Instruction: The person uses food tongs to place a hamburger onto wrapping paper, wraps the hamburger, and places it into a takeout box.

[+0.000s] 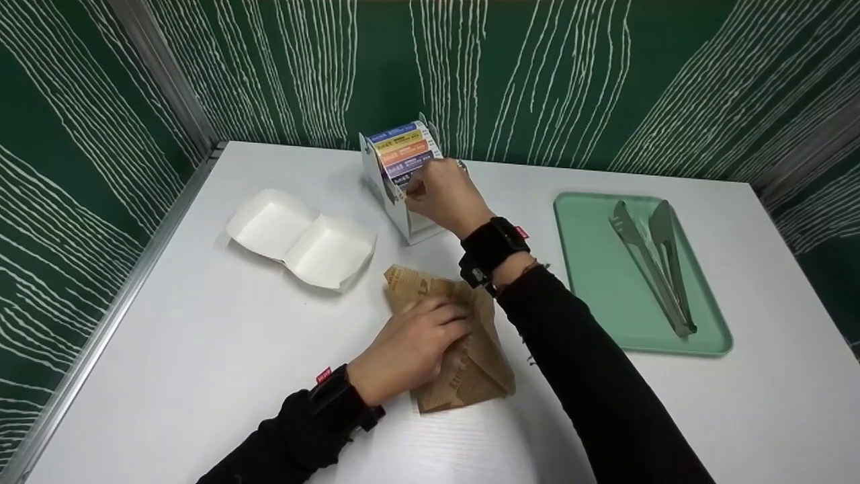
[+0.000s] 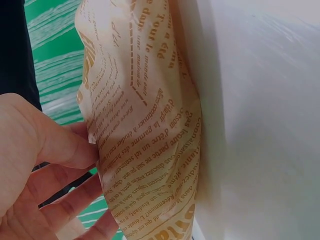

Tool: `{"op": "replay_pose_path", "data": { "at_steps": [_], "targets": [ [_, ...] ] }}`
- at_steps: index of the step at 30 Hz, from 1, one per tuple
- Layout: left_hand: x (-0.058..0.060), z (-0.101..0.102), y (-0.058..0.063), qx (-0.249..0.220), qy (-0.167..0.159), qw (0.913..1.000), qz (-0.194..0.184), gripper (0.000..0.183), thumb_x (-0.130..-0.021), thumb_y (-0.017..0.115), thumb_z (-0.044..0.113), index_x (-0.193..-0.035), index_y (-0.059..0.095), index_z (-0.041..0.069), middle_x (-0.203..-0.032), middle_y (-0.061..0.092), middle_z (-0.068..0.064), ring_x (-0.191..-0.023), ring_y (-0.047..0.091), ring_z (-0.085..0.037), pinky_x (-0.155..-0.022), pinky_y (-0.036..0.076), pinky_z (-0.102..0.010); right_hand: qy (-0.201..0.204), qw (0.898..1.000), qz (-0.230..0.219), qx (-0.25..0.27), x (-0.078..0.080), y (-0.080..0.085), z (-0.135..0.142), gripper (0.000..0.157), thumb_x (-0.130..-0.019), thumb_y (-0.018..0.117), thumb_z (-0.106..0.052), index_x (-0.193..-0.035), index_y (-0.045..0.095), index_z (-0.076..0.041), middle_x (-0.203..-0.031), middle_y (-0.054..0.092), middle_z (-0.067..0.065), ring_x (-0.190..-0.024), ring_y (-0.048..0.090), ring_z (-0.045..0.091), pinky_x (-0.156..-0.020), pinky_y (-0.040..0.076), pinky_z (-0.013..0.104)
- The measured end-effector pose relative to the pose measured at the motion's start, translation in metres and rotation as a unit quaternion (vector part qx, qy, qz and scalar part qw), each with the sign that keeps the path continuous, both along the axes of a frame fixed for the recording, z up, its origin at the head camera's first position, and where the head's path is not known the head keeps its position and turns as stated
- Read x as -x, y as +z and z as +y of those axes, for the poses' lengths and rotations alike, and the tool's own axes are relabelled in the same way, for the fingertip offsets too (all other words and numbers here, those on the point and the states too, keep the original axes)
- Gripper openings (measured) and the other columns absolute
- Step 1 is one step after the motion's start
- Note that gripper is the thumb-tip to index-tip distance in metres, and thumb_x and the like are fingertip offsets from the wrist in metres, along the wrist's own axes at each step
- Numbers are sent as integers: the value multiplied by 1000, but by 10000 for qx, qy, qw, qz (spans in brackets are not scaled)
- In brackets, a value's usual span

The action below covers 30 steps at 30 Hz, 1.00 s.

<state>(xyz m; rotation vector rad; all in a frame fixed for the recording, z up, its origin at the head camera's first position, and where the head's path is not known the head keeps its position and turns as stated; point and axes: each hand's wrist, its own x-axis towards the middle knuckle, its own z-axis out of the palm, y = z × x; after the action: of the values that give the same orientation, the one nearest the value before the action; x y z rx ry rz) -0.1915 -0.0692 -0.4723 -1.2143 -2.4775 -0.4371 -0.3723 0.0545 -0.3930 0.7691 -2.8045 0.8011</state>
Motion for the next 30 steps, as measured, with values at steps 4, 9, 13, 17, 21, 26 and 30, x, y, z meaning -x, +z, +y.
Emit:
{"op": "replay_pose_path", "data": {
  "at_steps": [4, 9, 13, 17, 21, 26, 30],
  "targets": [
    [-1, -1, 1, 47, -9, 10000, 19, 26, -96, 76, 14, -122, 78, 17, -130, 76, 1, -125, 67, -21, -103, 56, -39, -58, 9998, -111, 153, 1, 3, 1, 10, -89, 76, -1, -96, 84, -2, -95, 83, 12, -89, 78, 22, -82, 64, 36],
    [-1, -1, 1, 60, -2, 10000, -29, 27, -96, 76, 14, -123, 78, 17, -131, 76, 1, -126, 67, -21, -104, 56, -39, -125, 9996, -169, 186, 1, 3, 0, 10, -90, 77, -1, -96, 84, -2, -94, 83, 12, -88, 77, 21, -82, 64, 36],
    [-1, -2, 2, 23, -13, 10000, -92, 28, -95, 77, 13, -123, 78, 17, -131, 76, 0, -126, 66, -21, -105, 56, -40, -241, 9992, -208, 240, 0, 2, 0, 10, -91, 74, 0, -96, 83, -1, -93, 81, 11, -85, 72, 19, -79, 62, 33],
    [0, -2, 3, 49, -15, 9998, -176, 32, -93, 76, 10, -125, 77, 16, -132, 75, 0, -127, 65, -21, -104, 55, -40, -549, 9972, -319, 401, -1, 1, 3, 8, -92, 71, -1, -90, 78, -1, -86, 74, 9, -79, 62, 18, -70, 52, 29],
    [0, -1, 4, 124, 36, 9997, -228, 34, -93, 76, 9, -126, 77, 17, -133, 74, 1, -128, 64, -20, -105, 55, -39, -849, 9919, -408, 848, -1, -1, 11, 10, -92, 69, -1, -87, 77, -1, -82, 70, 7, -75, 59, 15, -65, 46, 26],
    [0, -1, 3, 62, 30, 9999, -155, 31, -93, 76, 9, -124, 78, 16, -132, 75, 1, -127, 65, -21, -109, 54, -39, -1048, 9817, -654, 1452, 1, -3, 21, 12, -96, 69, -7, -91, 78, -2, -85, 73, 7, -73, 59, 12, -62, 45, 21],
    [-1, -1, 3, 16, 0, 9999, -135, 31, -93, 76, 9, -123, 78, 16, -132, 75, 0, -127, 65, -21, -113, 53, -39, -1287, 9699, -885, 1867, 3, -2, 29, 11, -96, 69, -10, -92, 78, -4, -86, 73, 6, -75, 59, 12, -63, 45, 22]
  ]
}}
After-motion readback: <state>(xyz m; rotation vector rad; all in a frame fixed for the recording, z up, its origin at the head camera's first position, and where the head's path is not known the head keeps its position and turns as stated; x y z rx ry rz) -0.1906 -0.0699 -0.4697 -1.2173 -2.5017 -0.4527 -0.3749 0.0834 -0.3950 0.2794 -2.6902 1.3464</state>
